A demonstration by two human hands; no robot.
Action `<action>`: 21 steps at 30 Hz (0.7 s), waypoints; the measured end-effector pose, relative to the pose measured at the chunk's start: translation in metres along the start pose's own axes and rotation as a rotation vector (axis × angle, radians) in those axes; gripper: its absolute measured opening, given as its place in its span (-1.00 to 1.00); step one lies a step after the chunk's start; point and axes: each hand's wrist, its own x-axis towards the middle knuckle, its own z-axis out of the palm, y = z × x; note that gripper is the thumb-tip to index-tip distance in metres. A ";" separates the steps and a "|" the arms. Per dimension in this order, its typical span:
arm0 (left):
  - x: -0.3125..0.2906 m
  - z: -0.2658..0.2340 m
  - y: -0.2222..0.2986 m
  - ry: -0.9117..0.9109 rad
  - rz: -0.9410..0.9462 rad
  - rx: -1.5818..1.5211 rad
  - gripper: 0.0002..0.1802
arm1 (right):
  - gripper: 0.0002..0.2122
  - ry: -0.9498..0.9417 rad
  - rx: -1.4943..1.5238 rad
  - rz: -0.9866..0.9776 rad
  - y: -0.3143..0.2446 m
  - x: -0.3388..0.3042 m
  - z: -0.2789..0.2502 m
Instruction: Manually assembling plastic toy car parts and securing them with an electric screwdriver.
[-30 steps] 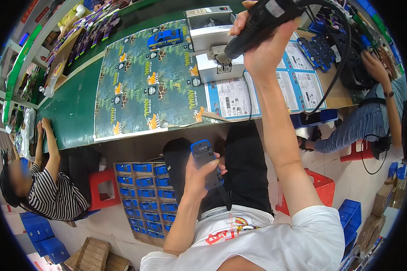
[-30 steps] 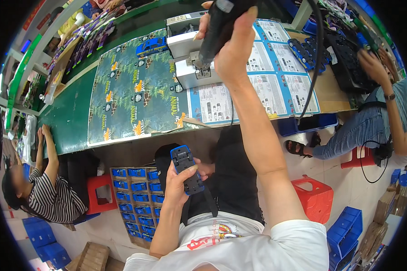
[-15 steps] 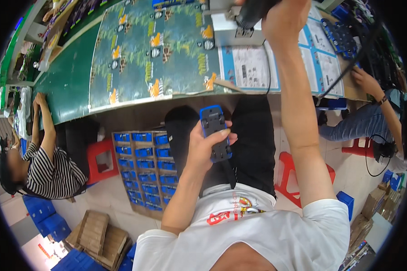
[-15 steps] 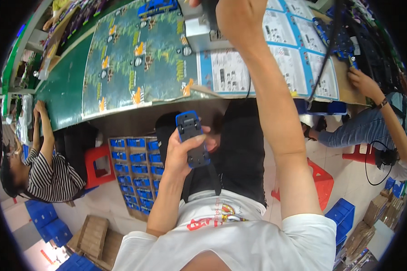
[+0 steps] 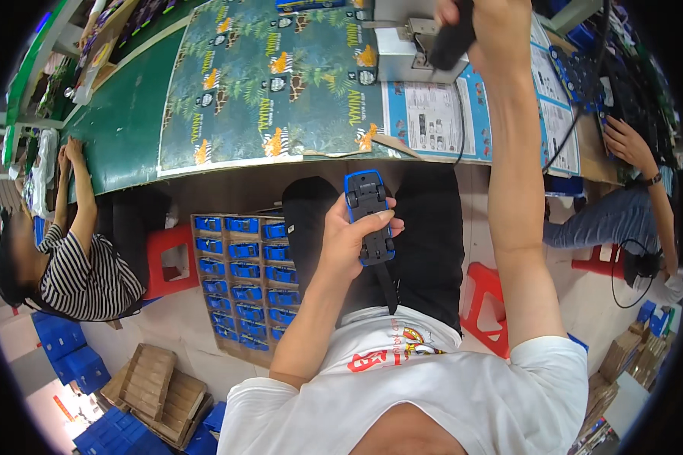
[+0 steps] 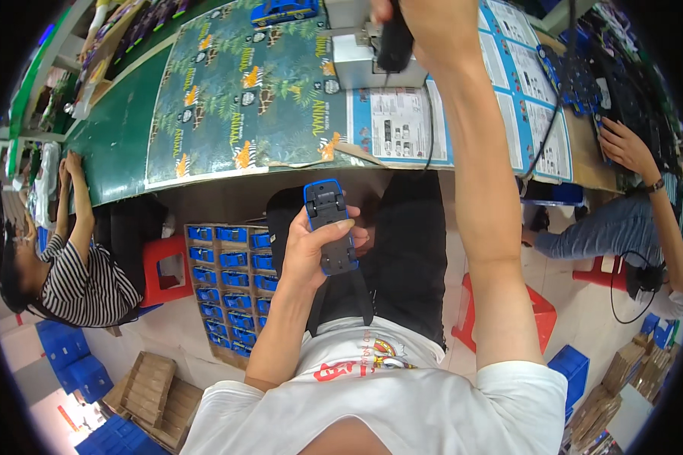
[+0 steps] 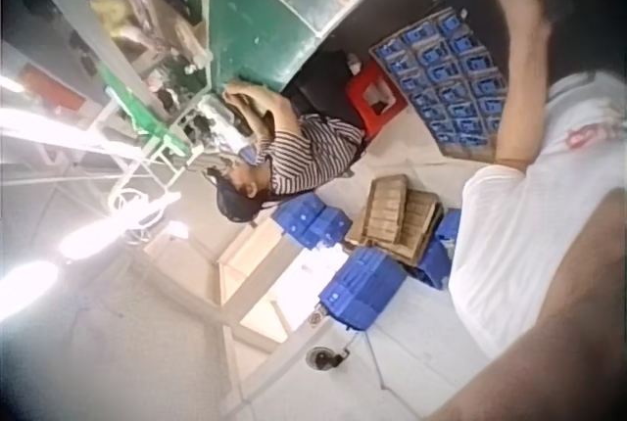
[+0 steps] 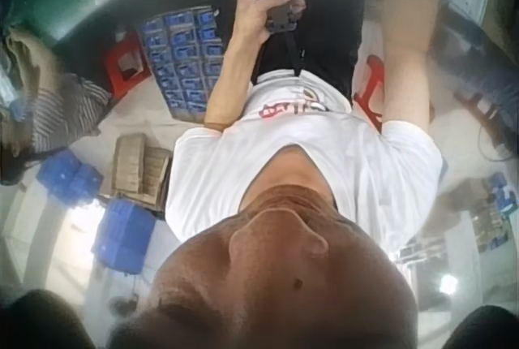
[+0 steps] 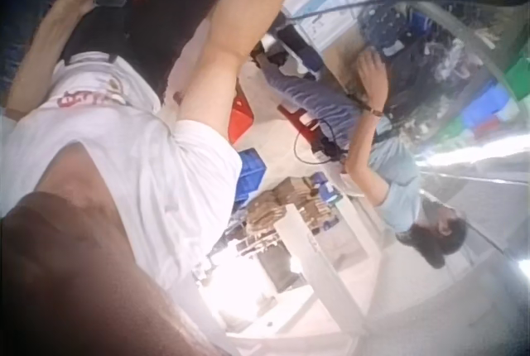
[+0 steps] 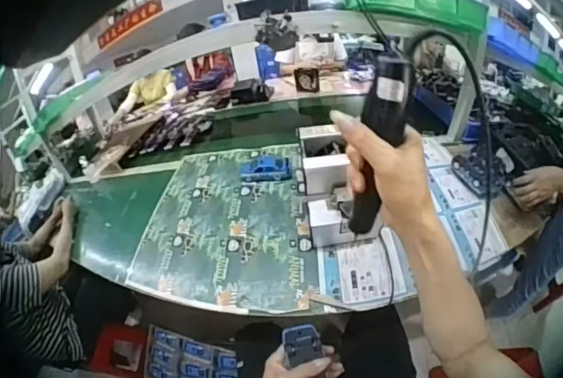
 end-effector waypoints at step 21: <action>-0.026 0.003 0.003 -0.039 0.072 -0.056 -0.58 | -0.80 -0.140 0.461 -0.006 -0.005 -0.148 0.012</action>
